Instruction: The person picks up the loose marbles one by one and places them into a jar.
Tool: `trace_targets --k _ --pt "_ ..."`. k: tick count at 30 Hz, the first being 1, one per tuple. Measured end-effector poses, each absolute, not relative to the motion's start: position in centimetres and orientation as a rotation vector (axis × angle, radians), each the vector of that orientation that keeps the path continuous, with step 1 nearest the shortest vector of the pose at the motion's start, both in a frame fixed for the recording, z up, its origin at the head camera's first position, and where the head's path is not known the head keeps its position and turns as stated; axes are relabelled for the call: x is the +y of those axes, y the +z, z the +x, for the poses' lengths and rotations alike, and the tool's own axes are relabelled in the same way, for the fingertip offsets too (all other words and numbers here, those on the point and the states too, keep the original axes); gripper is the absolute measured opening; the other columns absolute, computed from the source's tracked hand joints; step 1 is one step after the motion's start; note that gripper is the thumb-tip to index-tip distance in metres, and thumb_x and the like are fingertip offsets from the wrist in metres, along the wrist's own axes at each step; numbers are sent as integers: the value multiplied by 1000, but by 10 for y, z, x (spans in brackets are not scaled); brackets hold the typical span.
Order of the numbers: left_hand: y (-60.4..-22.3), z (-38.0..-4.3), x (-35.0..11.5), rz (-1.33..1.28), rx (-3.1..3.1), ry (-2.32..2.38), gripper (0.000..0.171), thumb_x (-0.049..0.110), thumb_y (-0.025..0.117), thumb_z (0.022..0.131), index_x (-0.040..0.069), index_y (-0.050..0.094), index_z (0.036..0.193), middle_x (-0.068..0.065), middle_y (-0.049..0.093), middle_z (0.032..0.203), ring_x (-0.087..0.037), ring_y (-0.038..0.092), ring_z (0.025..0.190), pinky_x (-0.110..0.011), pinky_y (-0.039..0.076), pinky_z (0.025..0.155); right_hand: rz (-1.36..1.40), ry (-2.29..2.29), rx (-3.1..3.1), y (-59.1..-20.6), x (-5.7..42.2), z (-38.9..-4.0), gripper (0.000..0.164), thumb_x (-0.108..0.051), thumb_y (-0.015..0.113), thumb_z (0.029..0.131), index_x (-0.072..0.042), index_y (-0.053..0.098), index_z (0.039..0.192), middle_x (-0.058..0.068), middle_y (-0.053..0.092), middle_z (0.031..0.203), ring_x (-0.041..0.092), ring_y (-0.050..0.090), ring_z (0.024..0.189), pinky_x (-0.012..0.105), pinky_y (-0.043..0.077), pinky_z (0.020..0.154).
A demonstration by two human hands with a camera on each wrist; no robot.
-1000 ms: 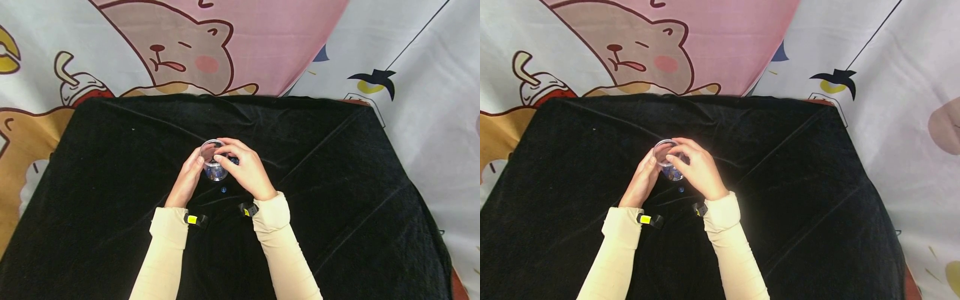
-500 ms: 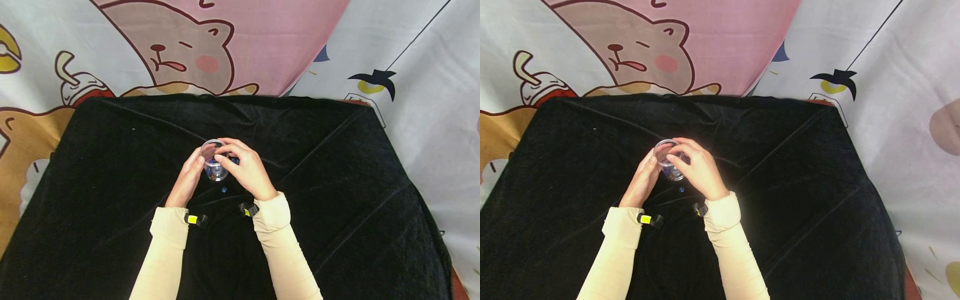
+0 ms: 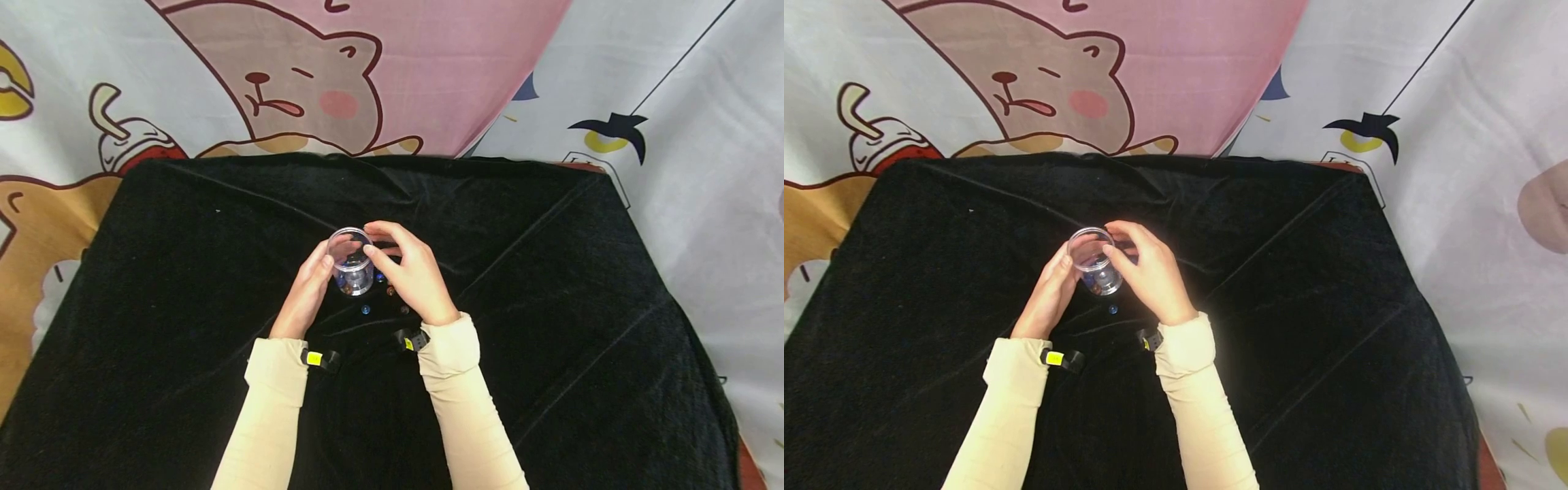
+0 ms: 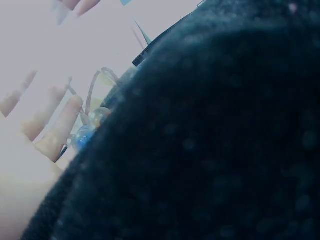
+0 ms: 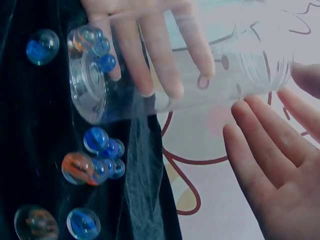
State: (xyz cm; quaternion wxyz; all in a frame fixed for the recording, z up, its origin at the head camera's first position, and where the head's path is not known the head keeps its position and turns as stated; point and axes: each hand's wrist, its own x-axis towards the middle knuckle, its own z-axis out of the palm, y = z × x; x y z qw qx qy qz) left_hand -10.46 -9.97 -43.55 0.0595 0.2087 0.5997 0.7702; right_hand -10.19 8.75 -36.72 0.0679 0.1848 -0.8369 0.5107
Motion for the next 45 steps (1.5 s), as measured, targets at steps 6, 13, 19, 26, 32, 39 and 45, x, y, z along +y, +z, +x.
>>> trace_targets --k 6,13,19,26,32,39,45 --pt "-436 -104 -100 631 1808 2331 48 36 35 95 7 36 133 -21 42 130 -31 34 124 -49 19 100 545 1513 -2510 -368 94 -104 33 -32 55 88 -18 54 117 -9 57 112 3 54 99 31 45 83" --pt "-435 -104 -100 643 1803 2333 43 28 31 96 5 36 133 -23 41 130 -33 33 124 -51 18 101 509 1483 -2527 -369 101 -105 29 -31 54 89 -16 57 114 -8 59 108 1 55 93 29 46 81" --pt "-435 -105 -100 640 1823 2324 43 30 32 96 7 37 132 -20 43 130 -29 35 124 -49 18 101 488 1467 -2528 -370 105 -107 27 -30 55 88 -15 59 111 -9 60 104 1 56 88 23 46 78" --pt "-435 -104 -100 617 1849 2310 45 34 34 95 8 37 132 -19 43 130 -28 35 124 -47 19 101 466 1454 -2547 -372 109 -108 25 -31 55 88 -15 61 107 -10 60 100 0 56 86 21 46 77" --pt "-422 -99 -99 635 1851 2296 40 21 27 97 4 35 132 -23 40 130 -33 33 124 -51 17 101 444 1452 -2583 -375 112 -109 23 -29 56 88 -15 62 106 -9 60 98 5 57 86 24 47 77" --pt "-415 -97 -99 635 1865 2276 42 24 27 97 2 33 133 -24 39 131 -34 32 124 -51 18 100 417 1425 -2643 -378 116 -110 23 -26 58 87 -13 62 105 -7 61 97 4 57 84 24 47 75" --pt "-416 -97 -99 641 1859 2278 43 25 28 97 1 33 133 -24 39 131 -34 32 124 -50 19 100 396 1428 -2684 -381 118 -111 22 -24 58 86 -14 62 106 -8 61 96 4 57 82 22 47 74"
